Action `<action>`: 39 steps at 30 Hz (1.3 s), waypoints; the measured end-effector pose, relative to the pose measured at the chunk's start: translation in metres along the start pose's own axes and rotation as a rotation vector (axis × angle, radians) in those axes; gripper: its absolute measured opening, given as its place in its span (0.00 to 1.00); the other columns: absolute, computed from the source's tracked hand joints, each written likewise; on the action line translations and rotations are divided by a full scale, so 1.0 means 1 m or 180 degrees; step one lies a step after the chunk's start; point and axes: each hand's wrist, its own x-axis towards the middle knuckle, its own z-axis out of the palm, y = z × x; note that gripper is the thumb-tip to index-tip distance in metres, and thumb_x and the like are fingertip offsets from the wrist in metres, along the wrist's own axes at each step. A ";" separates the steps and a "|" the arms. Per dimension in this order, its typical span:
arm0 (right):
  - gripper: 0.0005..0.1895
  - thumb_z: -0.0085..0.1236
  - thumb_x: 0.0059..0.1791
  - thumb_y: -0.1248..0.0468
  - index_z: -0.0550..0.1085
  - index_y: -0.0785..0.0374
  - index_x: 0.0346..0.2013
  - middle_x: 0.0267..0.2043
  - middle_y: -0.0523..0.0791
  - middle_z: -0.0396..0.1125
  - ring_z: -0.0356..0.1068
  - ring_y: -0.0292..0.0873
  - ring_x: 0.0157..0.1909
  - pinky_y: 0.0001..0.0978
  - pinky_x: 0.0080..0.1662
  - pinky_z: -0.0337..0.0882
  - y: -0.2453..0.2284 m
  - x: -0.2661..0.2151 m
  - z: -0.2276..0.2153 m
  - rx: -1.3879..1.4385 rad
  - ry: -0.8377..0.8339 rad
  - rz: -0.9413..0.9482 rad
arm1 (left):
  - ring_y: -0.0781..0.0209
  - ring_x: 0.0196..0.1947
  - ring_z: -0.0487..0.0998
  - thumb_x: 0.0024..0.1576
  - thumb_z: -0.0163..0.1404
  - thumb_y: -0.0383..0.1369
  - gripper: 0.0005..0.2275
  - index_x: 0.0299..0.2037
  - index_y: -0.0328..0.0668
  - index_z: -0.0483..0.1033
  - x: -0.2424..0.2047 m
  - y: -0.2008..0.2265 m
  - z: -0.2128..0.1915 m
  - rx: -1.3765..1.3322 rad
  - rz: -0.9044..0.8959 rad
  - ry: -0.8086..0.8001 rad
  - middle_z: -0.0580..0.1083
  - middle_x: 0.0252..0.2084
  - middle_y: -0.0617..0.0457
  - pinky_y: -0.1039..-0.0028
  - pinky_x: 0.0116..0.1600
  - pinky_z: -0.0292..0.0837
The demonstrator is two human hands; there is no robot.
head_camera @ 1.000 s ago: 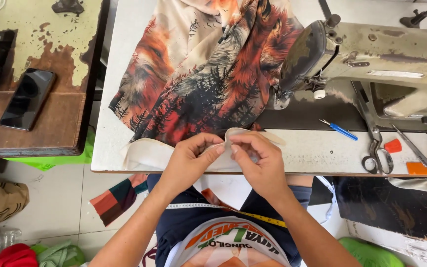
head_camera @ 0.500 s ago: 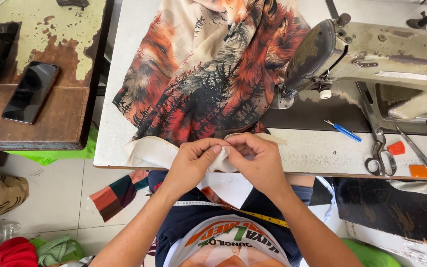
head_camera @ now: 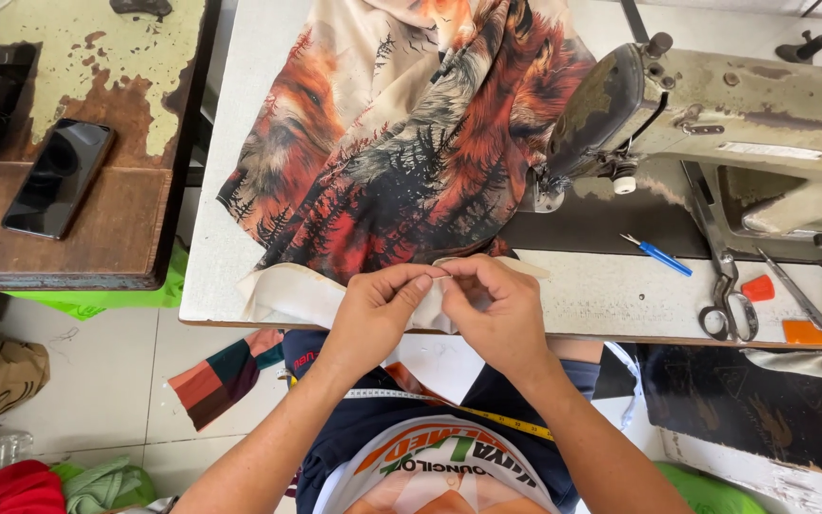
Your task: A person measures a printed fabric garment with a tape measure and then performs detailed inspection and seam repair by hand at a sewing station.
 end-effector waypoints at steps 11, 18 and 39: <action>0.07 0.62 0.47 0.76 0.80 0.66 0.37 0.36 0.46 0.73 0.75 0.46 0.35 0.33 0.40 0.78 -0.010 0.005 -0.012 -0.1188 0.0095 -0.1684 | 0.68 0.36 0.75 0.63 0.50 0.29 0.09 0.45 0.36 0.85 0.002 0.010 0.005 0.0109 0.0009 0.0088 0.82 0.29 0.45 0.72 0.43 0.80; 0.05 0.58 0.52 0.73 0.79 0.64 0.33 0.32 0.45 0.73 0.75 0.47 0.34 0.34 0.41 0.76 0.009 0.009 -0.011 -0.0441 0.0108 -0.1163 | 0.69 0.32 0.74 0.63 0.49 0.28 0.09 0.42 0.37 0.85 0.004 0.003 -0.003 0.0027 -0.0001 0.0304 0.79 0.25 0.50 0.76 0.40 0.78; 0.16 0.53 0.55 0.59 0.79 0.71 0.37 0.31 0.55 0.78 0.78 0.45 0.27 0.30 0.27 0.75 0.011 -0.020 0.011 0.1757 -0.0163 0.2344 | 0.49 0.39 0.77 0.61 0.47 0.24 0.08 0.41 0.45 0.80 -0.016 -0.009 -0.016 0.2660 0.2483 0.0209 0.74 0.39 0.51 0.66 0.45 0.71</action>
